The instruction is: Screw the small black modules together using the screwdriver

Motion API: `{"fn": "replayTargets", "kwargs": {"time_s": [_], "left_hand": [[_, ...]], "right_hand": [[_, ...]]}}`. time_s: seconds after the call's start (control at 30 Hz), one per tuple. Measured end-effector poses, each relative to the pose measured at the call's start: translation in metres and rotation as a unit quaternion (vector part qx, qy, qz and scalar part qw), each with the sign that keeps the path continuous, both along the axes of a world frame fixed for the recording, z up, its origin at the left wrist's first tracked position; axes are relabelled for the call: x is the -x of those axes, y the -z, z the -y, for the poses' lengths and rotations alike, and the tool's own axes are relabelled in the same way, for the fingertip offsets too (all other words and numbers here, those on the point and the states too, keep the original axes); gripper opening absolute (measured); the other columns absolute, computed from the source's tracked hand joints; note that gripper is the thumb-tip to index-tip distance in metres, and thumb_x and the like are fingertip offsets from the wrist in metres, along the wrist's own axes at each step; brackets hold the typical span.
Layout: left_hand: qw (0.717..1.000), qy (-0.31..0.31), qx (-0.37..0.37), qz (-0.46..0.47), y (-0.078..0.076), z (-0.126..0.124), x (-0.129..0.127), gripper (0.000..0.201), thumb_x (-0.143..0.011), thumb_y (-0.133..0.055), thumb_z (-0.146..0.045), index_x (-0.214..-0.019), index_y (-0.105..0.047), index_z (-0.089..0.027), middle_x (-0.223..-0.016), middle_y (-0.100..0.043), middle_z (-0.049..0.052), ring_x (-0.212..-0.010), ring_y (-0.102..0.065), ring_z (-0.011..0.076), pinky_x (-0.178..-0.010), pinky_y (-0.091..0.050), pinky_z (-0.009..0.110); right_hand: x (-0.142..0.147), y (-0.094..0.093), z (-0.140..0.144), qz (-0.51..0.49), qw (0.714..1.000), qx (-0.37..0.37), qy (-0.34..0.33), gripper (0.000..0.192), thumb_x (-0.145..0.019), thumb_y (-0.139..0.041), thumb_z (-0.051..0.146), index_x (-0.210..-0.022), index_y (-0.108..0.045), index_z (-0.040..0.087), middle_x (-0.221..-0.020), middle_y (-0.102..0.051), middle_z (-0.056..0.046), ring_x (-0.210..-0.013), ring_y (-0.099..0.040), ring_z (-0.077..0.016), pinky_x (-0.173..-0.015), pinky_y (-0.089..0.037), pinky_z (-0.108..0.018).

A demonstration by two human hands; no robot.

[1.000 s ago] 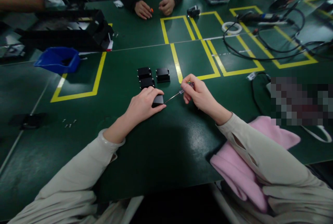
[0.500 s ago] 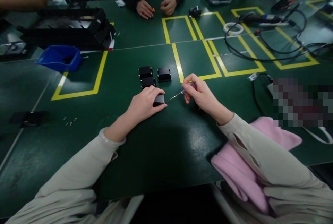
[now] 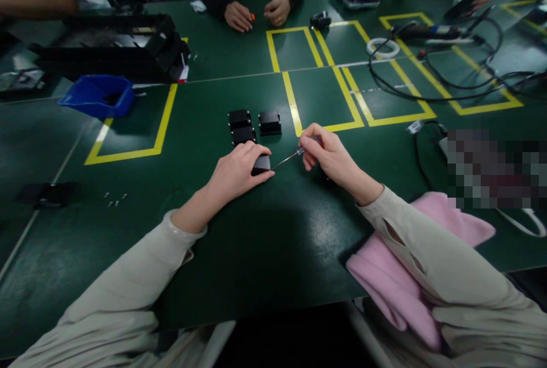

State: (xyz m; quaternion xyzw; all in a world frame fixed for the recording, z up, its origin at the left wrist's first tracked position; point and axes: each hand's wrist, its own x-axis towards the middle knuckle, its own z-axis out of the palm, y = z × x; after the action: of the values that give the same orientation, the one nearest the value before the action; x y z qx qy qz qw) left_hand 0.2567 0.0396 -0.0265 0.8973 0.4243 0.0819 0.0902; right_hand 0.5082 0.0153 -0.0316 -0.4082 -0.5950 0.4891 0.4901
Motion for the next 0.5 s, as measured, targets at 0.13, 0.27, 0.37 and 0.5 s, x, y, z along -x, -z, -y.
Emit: {"fn": "replayTargets", "kwargs": {"time_s": [0.13, 0.27, 0.37, 0.5], "left_hand": [[1.000, 0.002, 0.003, 0.006, -0.0004, -0.0001, 0.0001, 0.043, -0.098, -0.069, -0.048, -0.132, -0.061, -0.023, -0.128, -0.069, 0.012, -0.119, -0.066, 0.0328, -0.083, -0.059, 0.041], [1.000, 0.002, 0.005, 0.009, -0.0007, -0.0002, 0.0000, 0.042, -0.098, -0.069, -0.048, -0.131, -0.061, -0.023, -0.128, -0.069, 0.012, -0.118, -0.066, 0.0324, -0.084, -0.059, 0.041], [1.000, 0.003, 0.003, 0.008, -0.0002, -0.0005, 0.0001, 0.043, -0.098, -0.069, -0.048, -0.131, -0.061, -0.023, -0.127, -0.069, 0.012, -0.117, -0.066, 0.0326, -0.084, -0.059, 0.041], [1.000, 0.002, 0.000, 0.004, 0.0005, -0.0005, 0.0003, 0.043, -0.098, -0.068, -0.048, -0.132, -0.061, -0.023, -0.128, -0.069, 0.012, -0.119, -0.066, 0.0328, -0.083, -0.059, 0.041]], "right_hand": [[-0.0009, -0.0003, 0.0002, 0.012, 1.000, -0.002, -0.009, 0.043, -0.102, -0.067, 0.061, -0.087, -0.053, 0.023, -0.047, -0.041, 0.014, -0.037, -0.047, -0.0076, -0.042, -0.034, -0.022], [-0.0010, 0.0015, 0.0004, 0.006, 1.000, -0.009, 0.001, 0.032, -0.103, -0.068, 0.050, -0.096, -0.050, 0.024, -0.053, -0.052, 0.012, -0.043, -0.053, -0.0090, -0.047, -0.040, -0.022], [-0.0007, 0.0016, 0.0005, 0.012, 1.000, -0.009, 0.003, 0.031, -0.104, -0.068, 0.049, -0.095, -0.051, 0.024, -0.054, -0.053, 0.011, -0.045, -0.055, -0.0092, -0.050, -0.042, -0.023], [-0.0003, 0.0009, 0.0007, 0.019, 1.000, -0.004, 0.007, 0.041, -0.103, -0.065, 0.059, -0.086, -0.052, 0.023, -0.046, -0.043, 0.013, -0.039, -0.049, -0.0084, -0.046, -0.038, -0.023]]}}
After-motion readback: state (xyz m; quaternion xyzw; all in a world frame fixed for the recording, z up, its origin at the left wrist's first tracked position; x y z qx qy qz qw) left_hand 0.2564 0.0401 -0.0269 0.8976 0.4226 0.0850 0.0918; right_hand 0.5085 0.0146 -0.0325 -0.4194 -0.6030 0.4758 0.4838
